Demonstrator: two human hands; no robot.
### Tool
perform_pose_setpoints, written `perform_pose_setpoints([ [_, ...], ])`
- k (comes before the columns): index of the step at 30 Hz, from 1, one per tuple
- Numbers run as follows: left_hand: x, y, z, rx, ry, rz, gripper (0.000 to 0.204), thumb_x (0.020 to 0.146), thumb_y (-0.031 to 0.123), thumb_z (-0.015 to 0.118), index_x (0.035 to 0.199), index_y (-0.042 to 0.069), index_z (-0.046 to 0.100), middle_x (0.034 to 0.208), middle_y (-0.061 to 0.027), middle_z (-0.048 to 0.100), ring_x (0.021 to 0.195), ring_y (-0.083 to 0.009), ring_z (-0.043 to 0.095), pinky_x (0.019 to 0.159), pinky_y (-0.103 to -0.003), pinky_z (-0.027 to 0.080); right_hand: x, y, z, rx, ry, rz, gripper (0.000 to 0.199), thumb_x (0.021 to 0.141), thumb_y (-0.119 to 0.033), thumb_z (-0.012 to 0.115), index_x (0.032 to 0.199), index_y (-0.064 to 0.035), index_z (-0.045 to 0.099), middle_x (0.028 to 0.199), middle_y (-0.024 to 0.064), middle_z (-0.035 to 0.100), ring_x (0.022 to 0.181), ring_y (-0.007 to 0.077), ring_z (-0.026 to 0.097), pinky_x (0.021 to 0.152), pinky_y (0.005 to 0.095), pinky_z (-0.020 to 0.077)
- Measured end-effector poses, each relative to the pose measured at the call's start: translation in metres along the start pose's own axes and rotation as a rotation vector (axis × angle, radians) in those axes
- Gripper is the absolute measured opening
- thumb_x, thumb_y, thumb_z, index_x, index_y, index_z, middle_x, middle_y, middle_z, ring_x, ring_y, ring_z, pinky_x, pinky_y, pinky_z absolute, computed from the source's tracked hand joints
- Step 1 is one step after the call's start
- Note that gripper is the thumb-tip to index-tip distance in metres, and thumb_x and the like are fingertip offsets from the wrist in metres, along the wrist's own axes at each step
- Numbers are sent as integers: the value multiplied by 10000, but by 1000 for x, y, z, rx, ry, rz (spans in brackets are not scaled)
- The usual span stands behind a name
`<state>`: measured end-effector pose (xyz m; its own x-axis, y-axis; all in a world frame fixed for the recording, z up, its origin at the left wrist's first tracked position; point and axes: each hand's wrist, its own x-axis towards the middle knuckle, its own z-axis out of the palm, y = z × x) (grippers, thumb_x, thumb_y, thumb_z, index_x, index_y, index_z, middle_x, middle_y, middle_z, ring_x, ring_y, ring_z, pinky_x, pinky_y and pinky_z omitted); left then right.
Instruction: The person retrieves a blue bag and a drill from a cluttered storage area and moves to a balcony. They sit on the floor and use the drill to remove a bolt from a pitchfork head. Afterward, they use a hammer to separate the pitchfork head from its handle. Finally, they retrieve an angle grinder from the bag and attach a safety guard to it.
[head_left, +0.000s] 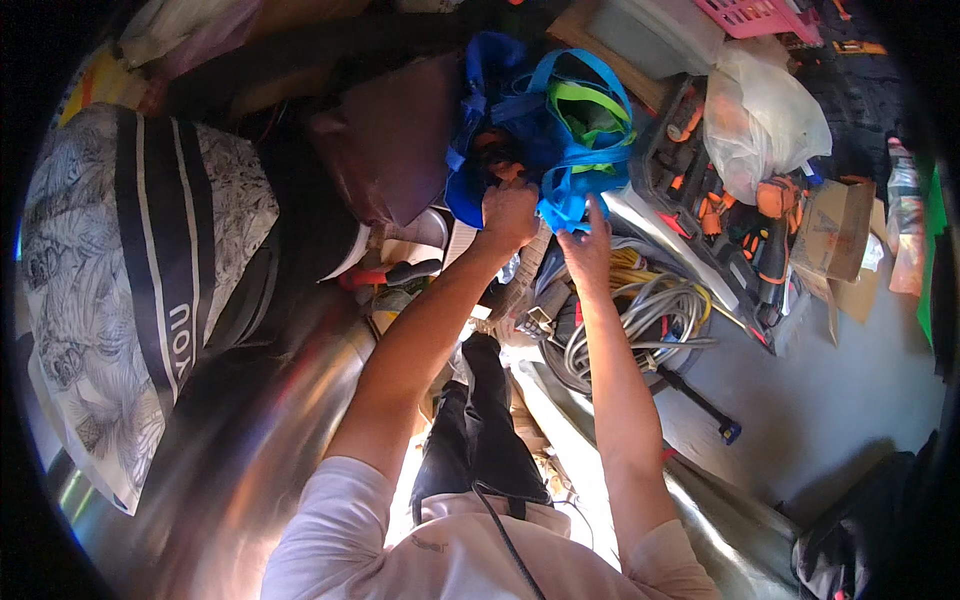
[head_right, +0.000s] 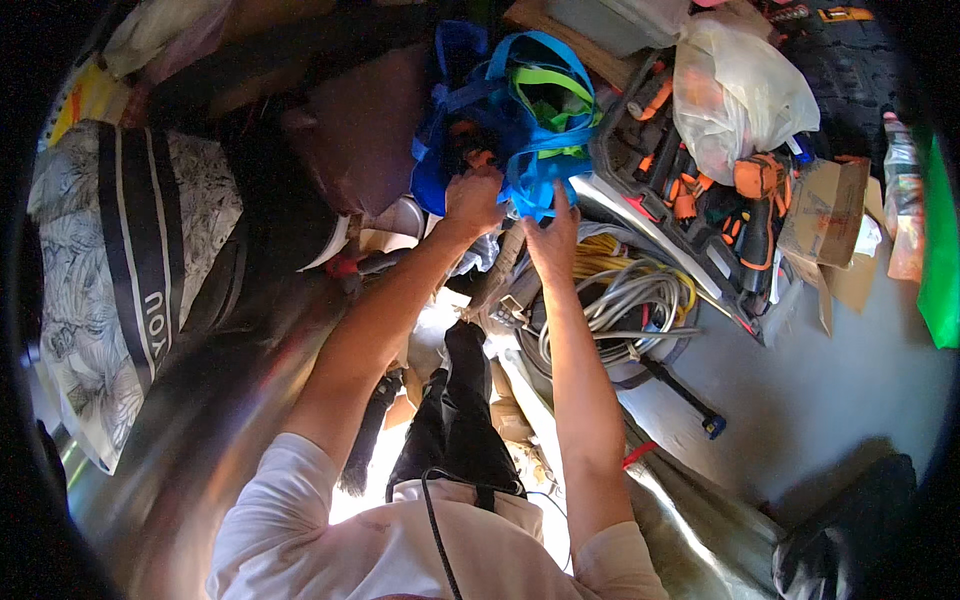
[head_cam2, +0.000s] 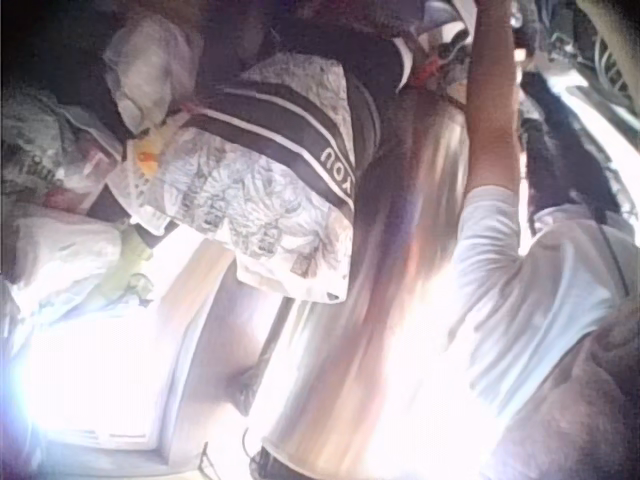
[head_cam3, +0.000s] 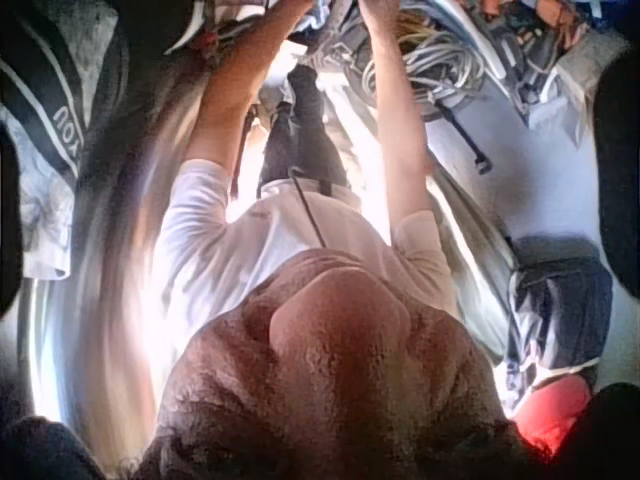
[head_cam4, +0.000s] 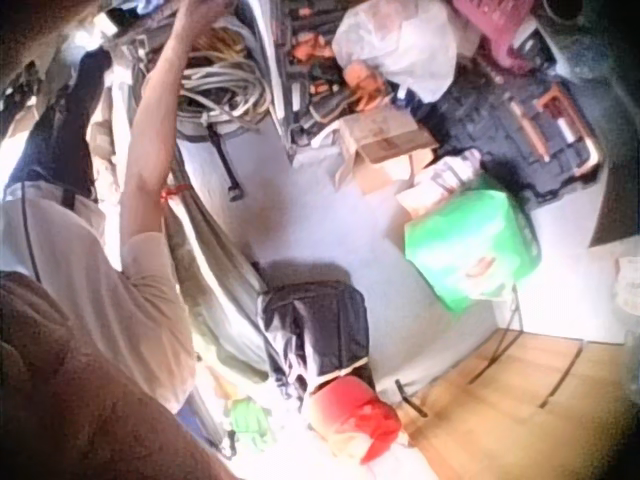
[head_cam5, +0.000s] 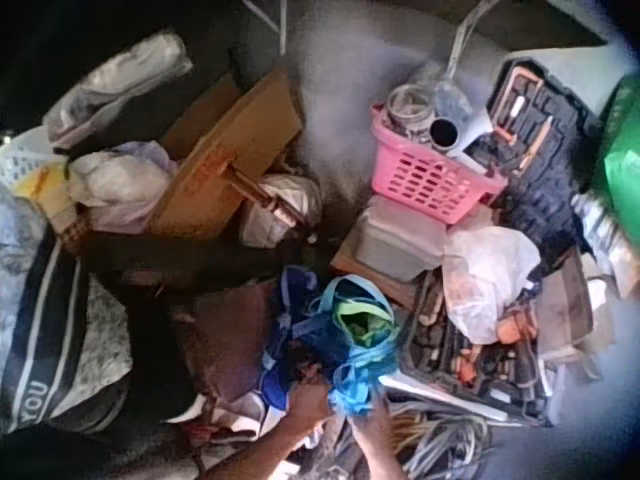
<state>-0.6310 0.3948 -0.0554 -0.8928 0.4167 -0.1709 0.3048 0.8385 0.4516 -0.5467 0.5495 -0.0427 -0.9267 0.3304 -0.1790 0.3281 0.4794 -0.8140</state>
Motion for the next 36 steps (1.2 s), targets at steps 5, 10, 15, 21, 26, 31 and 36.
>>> perform_pose_setpoints([
  [5,-11,-51,47,180,-63,-119,172,807,186,587,781,87,725,796,-145,700,740,-337,687,628,-476,513,9,-9,20,-227,6,-116,675,720,-240,774,1313,-52,513,1246,244,558,1133,426,524,984,478,436],
  [10,-73,-118,45,-256,400,-419,515,909,403,594,637,-34,612,681,-267,607,660,-433,613,628,-511,454,24,10,32,-441,-32,39,581,711,-348,757,1208,-98,591,1195,266,532,1037,444,583,846,482,528],
  [15,-67,-116,44,-453,217,-556,505,908,414,602,731,-55,658,745,-286,629,745,-420,638,712,-493,469,54,14,46,-526,-205,-70,242,765,-271,683,924,-89,678,934,195,650,937,391,636,765,477,543],
  [21,-55,-124,33,-273,-2,-622,545,905,464,580,887,-69,696,943,-302,668,924,-451,643,859,-468,476,53,-24,27,-473,27,-397,110,715,-99,685,798,-59,626,820,165,631,797,361,641,667,457,533],
  [26,-50,-139,53,-296,-36,-687,575,887,499,578,920,-62,701,975,-324,652,980,-466,621,895,-477,468,49,-96,-13,-397,-43,-524,205,688,-81,751,815,-26,600,805,175,628,782,363,630,685,446,530],
  [31,-54,-192,101,-350,141,-628,551,871,484,592,913,-54,703,957,-330,653,954,-466,638,868,-495,492,-3,-152,-34,-284,-256,-508,215,692,-69,763,812,-26,590,726,132,579,701,316,605,619,417,510],
  [36,-61,-158,87,-397,37,-548,493,895,442,589,932,-40,687,972,-309,652,936,-417,645,851,-451,500,-57,-145,-46,-122,-218,-482,286,679,-71,765,900,-41,586,764,124,575,695,308,602,581,401,493],
])
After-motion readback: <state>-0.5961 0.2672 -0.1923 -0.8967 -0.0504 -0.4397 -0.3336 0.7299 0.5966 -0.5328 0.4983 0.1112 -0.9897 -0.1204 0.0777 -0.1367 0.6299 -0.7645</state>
